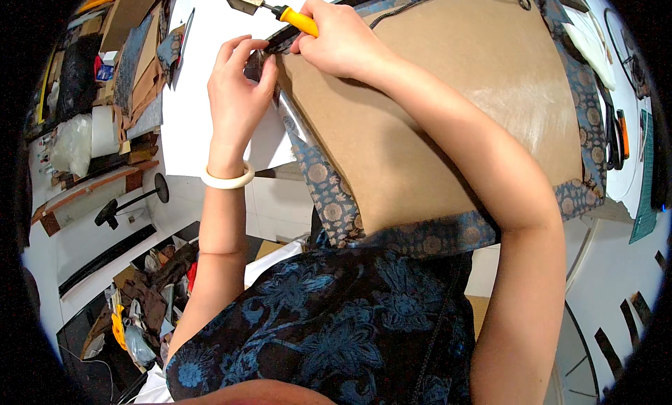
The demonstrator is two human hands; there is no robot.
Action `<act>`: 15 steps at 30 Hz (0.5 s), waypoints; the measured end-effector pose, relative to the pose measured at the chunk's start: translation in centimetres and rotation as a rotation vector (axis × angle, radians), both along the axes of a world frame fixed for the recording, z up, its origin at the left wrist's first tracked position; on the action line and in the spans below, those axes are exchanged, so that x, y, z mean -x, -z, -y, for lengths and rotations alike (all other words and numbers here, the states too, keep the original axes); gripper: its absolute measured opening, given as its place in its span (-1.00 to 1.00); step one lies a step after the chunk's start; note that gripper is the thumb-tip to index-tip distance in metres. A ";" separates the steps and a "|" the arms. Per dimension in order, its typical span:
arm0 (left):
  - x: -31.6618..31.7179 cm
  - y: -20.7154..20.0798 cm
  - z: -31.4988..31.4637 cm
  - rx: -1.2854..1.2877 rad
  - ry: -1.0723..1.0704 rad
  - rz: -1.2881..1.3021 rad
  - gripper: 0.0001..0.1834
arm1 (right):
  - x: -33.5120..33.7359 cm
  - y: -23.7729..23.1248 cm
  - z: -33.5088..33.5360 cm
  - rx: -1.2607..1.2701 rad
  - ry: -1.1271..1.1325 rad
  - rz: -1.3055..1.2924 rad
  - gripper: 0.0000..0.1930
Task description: The person trims the edges of a patterned fabric strip attached to a rectangular board using scissors and a yellow utility knife. They carefully cut along the perimeter, remove excess material, and smooth the edges to ensure a clean finish.
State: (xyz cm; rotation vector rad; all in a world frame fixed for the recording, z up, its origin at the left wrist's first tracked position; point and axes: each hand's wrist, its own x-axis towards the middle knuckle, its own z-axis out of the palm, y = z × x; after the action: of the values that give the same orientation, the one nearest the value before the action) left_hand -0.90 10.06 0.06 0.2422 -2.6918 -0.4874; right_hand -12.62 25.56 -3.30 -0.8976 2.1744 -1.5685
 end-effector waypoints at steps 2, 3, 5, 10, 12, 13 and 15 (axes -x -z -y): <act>0.1 -0.5 0.0 0.200 0.030 0.037 -0.76 | 0.0 0.3 0.0 0.015 -0.004 -0.015 -0.76; 0.2 -0.6 0.0 0.299 0.048 0.056 -0.76 | 0.0 0.4 0.0 0.022 -0.004 -0.023 -0.77; 0.4 -1.0 0.1 0.434 0.084 0.069 -0.77 | -0.1 0.3 0.0 0.027 -0.009 -0.015 -0.77; 0.7 -1.3 -0.1 0.603 0.115 0.206 -0.79 | 0.0 0.4 0.0 0.042 0.000 -0.033 -0.75; 0.6 -1.1 -0.1 0.640 0.135 0.236 -0.79 | 0.0 0.5 0.0 0.055 0.009 -0.077 -0.70; 0.6 -1.1 -0.1 0.636 0.136 0.243 -0.78 | 0.0 0.4 0.0 0.046 0.008 -0.062 -0.73; 0.5 -1.3 0.0 0.627 0.137 0.256 -0.75 | -0.2 0.2 -0.1 0.028 0.007 -0.034 -0.78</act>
State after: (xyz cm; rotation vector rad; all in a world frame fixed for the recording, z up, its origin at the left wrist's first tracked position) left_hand -1.41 10.10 1.32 -0.0650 -2.9570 0.3861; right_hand -12.42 25.65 -3.52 -0.9330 2.1861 -1.6020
